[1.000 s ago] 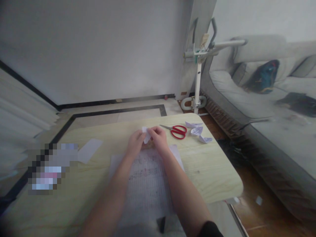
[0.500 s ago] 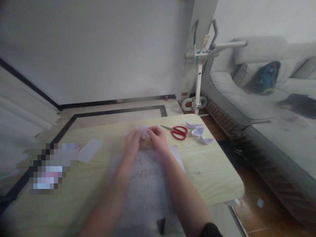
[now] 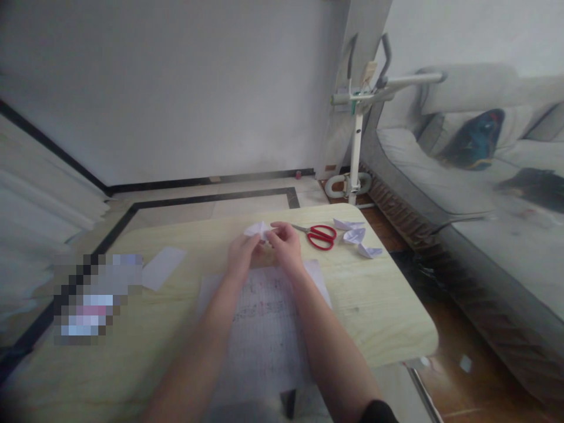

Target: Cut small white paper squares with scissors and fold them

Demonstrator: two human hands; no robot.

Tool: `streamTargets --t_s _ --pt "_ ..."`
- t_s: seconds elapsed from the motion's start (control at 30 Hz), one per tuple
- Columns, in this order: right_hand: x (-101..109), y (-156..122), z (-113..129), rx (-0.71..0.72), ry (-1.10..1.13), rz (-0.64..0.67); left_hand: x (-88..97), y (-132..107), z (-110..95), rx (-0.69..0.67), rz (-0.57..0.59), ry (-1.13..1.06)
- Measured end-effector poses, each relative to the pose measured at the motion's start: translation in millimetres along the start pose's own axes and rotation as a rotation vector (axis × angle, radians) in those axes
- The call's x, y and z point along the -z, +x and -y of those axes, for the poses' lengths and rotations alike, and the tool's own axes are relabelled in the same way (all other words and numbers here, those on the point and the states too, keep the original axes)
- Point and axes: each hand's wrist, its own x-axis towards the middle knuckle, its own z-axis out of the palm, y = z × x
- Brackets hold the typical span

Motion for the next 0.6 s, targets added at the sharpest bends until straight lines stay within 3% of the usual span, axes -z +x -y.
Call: streamTargets --t_s 0.17,0.37,0.6 --pt "1.8 0.4 1.0 0.016 -0.015 0.02 0.1 -0.1 0.4 0.011 0.05 -0.042" --pt "1.1 -1.1 3.6 0.024 -0.017 0.045 0.5 -1.8 -5.7 -0.012 -0.024 0.034" --pt "-1.5 -3.2 7.4 0.0 -0.009 0.141 0.4 -2.3 -5.1 0.024 -0.021 0.005"
